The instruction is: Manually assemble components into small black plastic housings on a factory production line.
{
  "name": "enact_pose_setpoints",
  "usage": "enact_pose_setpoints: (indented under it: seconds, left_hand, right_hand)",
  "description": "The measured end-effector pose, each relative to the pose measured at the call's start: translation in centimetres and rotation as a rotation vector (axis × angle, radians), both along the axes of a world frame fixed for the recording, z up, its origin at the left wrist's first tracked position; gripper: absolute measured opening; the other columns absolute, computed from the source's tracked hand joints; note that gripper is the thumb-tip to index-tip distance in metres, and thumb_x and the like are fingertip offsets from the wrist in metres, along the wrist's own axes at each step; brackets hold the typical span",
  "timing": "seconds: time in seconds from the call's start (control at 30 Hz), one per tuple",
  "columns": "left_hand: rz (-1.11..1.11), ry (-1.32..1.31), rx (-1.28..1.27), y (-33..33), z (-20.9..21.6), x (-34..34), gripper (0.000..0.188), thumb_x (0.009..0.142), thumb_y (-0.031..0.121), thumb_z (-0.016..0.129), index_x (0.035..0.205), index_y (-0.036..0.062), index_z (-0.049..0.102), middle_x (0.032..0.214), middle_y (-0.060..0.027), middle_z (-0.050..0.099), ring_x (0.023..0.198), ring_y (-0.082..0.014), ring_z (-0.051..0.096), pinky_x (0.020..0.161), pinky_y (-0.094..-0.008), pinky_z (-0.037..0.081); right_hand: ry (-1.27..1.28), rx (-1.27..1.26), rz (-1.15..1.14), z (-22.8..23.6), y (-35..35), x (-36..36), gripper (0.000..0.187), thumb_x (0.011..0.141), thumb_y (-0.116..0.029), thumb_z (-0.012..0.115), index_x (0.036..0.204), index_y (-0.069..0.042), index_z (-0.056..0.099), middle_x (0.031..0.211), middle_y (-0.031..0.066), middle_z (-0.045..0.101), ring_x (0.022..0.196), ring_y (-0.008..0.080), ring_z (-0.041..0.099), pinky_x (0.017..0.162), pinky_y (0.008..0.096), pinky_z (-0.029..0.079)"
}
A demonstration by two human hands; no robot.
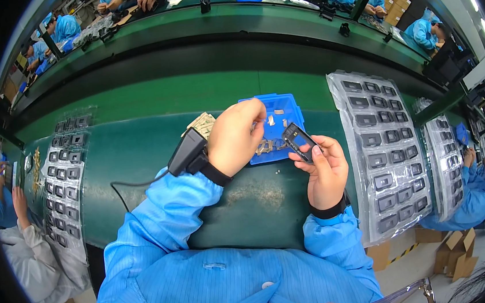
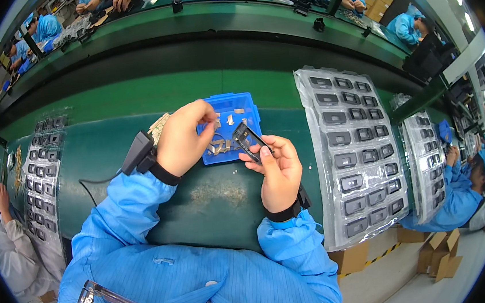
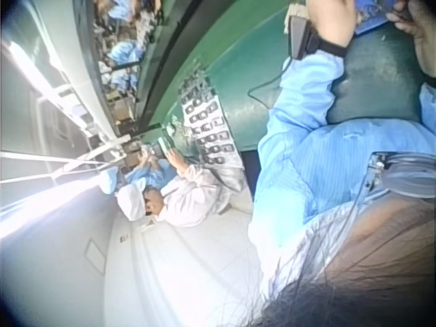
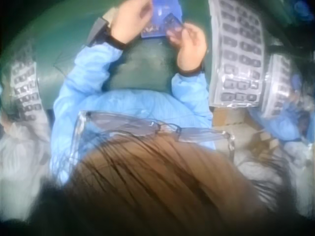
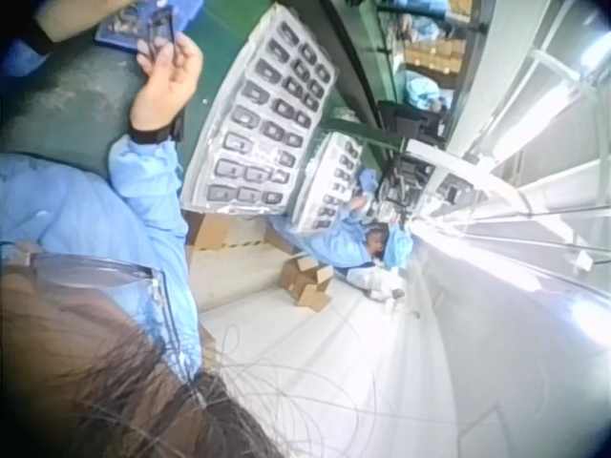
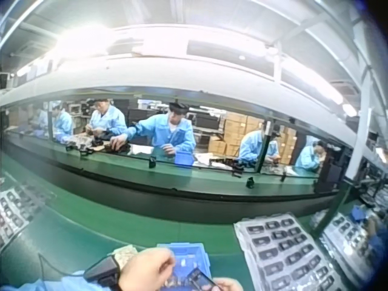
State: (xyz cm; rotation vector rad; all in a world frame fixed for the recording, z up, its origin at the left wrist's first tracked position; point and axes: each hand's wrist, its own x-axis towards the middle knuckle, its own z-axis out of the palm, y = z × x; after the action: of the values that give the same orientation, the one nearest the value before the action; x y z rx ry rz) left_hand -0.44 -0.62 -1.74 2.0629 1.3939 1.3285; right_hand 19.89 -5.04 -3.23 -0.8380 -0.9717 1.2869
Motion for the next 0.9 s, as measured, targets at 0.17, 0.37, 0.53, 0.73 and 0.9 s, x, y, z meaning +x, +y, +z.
enact_pose_setpoints:
  seconds: [0.17, 0.37, 0.53, 0.73, 0.9]
  left_hand:
    - [-0.25, -0.31, -0.153, -1.6, 1.7, 1.3, 0.012, 0.09, 0.002, 0.067, 0.102, 0.0014, 0.065, 0.122, -0.0145, 0.065, 0.115, -0.0229, 0.063, 0.094, -0.0375, 0.052]
    - [-0.55, -0.657, -0.586, -2.0, 1.0, 2.1, 0.032, 0.092, -0.004, 0.066, 0.123, -0.0005, 0.066, 0.119, -0.0125, 0.068, 0.108, -0.0167, 0.065, 0.091, -0.029, 0.055]
    - [-0.489, -0.567, -0.574, -2.2, 1.5, 2.0, 0.016, 0.089, -0.003, 0.069, 0.104, -0.0022, 0.074, 0.1, -0.01, 0.074, 0.092, -0.015, 0.07, 0.084, -0.0273, 0.057]
    - [-0.492, -0.497, -0.465, -2.2, 1.0, 1.9, 0.014, 0.09, -0.001, 0.069, 0.103, -0.002, 0.074, 0.099, -0.0109, 0.074, 0.092, -0.0144, 0.07, 0.082, -0.0273, 0.057]
    - [-0.434, -0.525, -0.489, -2.8, 0.7, 2.9, 0.014, 0.092, 0.002, 0.066, 0.103, -0.0014, 0.074, 0.096, -0.0105, 0.075, 0.089, -0.0144, 0.071, 0.079, -0.027, 0.057]
  right_hand:
    - [-0.028, 0.003, 0.061, -0.3, -0.2, 0.3, 0.017, 0.099, -0.007, 0.058, 0.114, 0.001, 0.055, 0.095, 0.0112, 0.066, 0.08, 0.0222, 0.071, 0.069, 0.0275, 0.059]
    - [-0.035, 0.07, 0.146, -0.5, -0.5, 0.1, 0.012, 0.098, -0.003, 0.059, 0.109, 0.002, 0.056, 0.096, 0.0127, 0.066, 0.082, 0.0201, 0.07, 0.072, 0.0321, 0.062]
    - [-0.032, 0.143, 0.129, -0.7, -0.6, 0.0, 0.012, 0.097, 0.001, 0.06, 0.108, 0.003, 0.057, 0.098, 0.0143, 0.066, 0.089, 0.0203, 0.07, 0.076, 0.0354, 0.064]
    - [-0.021, 0.175, 0.1, -0.5, -0.8, -0.3, 0.01, 0.097, 0.0, 0.061, 0.106, 0.003, 0.058, 0.096, 0.0139, 0.067, 0.087, 0.02, 0.07, 0.074, 0.0349, 0.064]
    - [-0.095, 0.106, 0.034, -0.5, -0.8, -0.1, 0.012, 0.101, -0.009, 0.057, 0.105, 0.002, 0.06, 0.088, 0.0127, 0.068, 0.078, 0.018, 0.07, 0.067, 0.0317, 0.063]
